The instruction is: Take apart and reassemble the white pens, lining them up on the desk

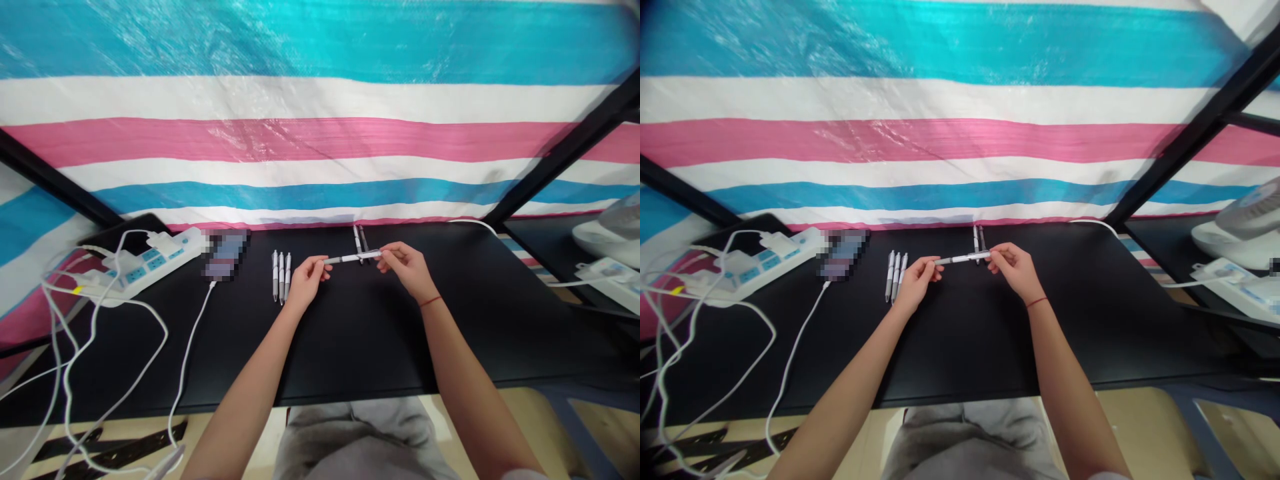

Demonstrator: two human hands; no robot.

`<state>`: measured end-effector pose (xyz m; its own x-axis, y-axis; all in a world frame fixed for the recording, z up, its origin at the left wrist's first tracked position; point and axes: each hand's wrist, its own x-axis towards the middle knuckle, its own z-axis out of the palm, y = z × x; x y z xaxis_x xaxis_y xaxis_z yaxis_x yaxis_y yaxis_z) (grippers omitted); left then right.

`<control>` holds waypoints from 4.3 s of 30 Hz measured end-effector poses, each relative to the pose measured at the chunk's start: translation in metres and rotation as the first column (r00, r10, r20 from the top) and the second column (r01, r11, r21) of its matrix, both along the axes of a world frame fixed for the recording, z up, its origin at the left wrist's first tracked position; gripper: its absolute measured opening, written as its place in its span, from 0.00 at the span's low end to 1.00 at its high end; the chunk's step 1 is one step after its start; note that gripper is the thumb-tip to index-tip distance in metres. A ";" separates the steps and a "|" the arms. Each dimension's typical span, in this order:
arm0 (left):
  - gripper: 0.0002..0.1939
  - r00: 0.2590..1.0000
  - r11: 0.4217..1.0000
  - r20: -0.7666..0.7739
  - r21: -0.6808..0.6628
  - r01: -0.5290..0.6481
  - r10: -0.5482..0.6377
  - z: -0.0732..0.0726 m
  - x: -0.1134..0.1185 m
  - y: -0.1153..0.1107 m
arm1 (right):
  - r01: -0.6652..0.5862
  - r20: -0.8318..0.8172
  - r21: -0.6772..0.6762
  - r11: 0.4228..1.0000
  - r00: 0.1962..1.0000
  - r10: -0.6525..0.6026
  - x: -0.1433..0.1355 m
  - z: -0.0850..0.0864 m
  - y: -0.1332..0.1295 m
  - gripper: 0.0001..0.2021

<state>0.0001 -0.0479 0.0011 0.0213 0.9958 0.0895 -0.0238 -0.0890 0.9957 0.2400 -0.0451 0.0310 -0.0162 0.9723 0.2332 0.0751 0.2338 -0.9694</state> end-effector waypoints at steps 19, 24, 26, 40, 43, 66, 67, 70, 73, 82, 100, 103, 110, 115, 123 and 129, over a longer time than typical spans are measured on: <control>0.20 1.000 1.000 0.015 -0.004 -0.008 0.008 0.000 0.000 0.000 | -0.024 -0.035 0.017 1.000 0.999 0.024 0.003 -0.001 0.000 0.16; 0.20 1.000 1.000 0.006 0.002 -0.001 0.001 0.000 0.000 0.000 | -0.009 0.066 0.003 1.000 0.998 0.009 0.002 0.001 -0.001 0.15; 0.20 1.000 1.000 0.007 0.005 -0.003 0.003 0.000 0.000 0.000 | -0.002 0.060 -0.002 1.000 0.998 0.002 0.002 0.001 -0.002 0.14; 0.21 1.000 1.000 0.027 -0.031 -0.005 0.006 -0.002 -0.001 0.003 | -0.112 0.085 -0.022 0.993 0.990 0.114 -0.001 -0.004 -0.002 0.19; 0.22 0.997 0.997 0.071 -0.075 0.003 0.002 -0.002 -0.002 0.003 | -0.135 0.141 -0.010 0.991 0.981 0.135 0.001 -0.006 -0.001 0.19; 0.09 0.959 0.980 -0.203 -0.036 0.194 -0.198 0.001 0.025 -0.028 | -0.052 -0.250 -0.122 0.991 0.968 0.020 -0.027 -0.006 -0.003 0.32; 0.10 0.955 0.974 -0.193 -0.056 0.220 -0.227 0.002 0.028 -0.030 | -0.080 -0.228 -0.111 0.991 0.972 0.053 -0.028 -0.006 -0.004 0.33; 0.17 0.933 0.946 -0.161 -0.107 0.308 -0.322 0.004 0.033 -0.033 | -0.157 -0.161 -0.092 0.983 0.977 0.141 -0.030 -0.005 -0.007 0.36; 0.20 0.909 0.913 -0.117 -0.140 0.383 -0.399 0.005 0.034 -0.034 | -0.170 -0.127 -0.087 0.982 0.979 0.158 -0.029 -0.003 -0.008 0.39; 0.19 0.903 0.881 0.013 -0.212 0.422 -0.429 0.010 0.037 -0.033 | -0.201 -0.111 -0.123 0.972 0.976 0.188 -0.025 0.004 -0.010 0.27; 0.16 0.899 0.864 0.022 -0.267 0.426 -0.437 0.017 0.032 -0.031 | -0.242 -0.144 -0.104 0.965 0.963 0.226 -0.028 0.003 -0.012 0.28; 0.17 0.900 0.866 0.026 -0.264 0.425 -0.434 0.017 0.032 -0.031 | -0.248 -0.144 -0.104 0.963 0.962 0.232 -0.029 0.003 -0.013 0.27; 0.18 0.906 0.871 0.051 -0.259 0.417 -0.419 0.015 0.033 -0.031 | -0.228 -0.128 -0.112 0.967 0.969 0.213 -0.030 0.003 -0.013 0.29; 0.17 0.901 0.868 0.045 -0.252 0.428 -0.431 0.014 0.033 -0.031 | -0.222 -0.141 -0.129 0.967 0.969 0.203 -0.030 0.002 -0.012 0.29; 0.19 0.911 0.877 0.044 -0.255 0.408 -0.411 0.015 0.034 -0.030 | -0.200 -0.139 -0.153 0.968 0.974 0.179 -0.031 0.000 -0.011 0.29; 0.18 0.911 0.878 0.041 -0.251 0.407 -0.410 0.014 0.034 -0.030 | -0.205 -0.163 -0.138 0.969 0.970 0.182 -0.031 0.000 -0.011 0.28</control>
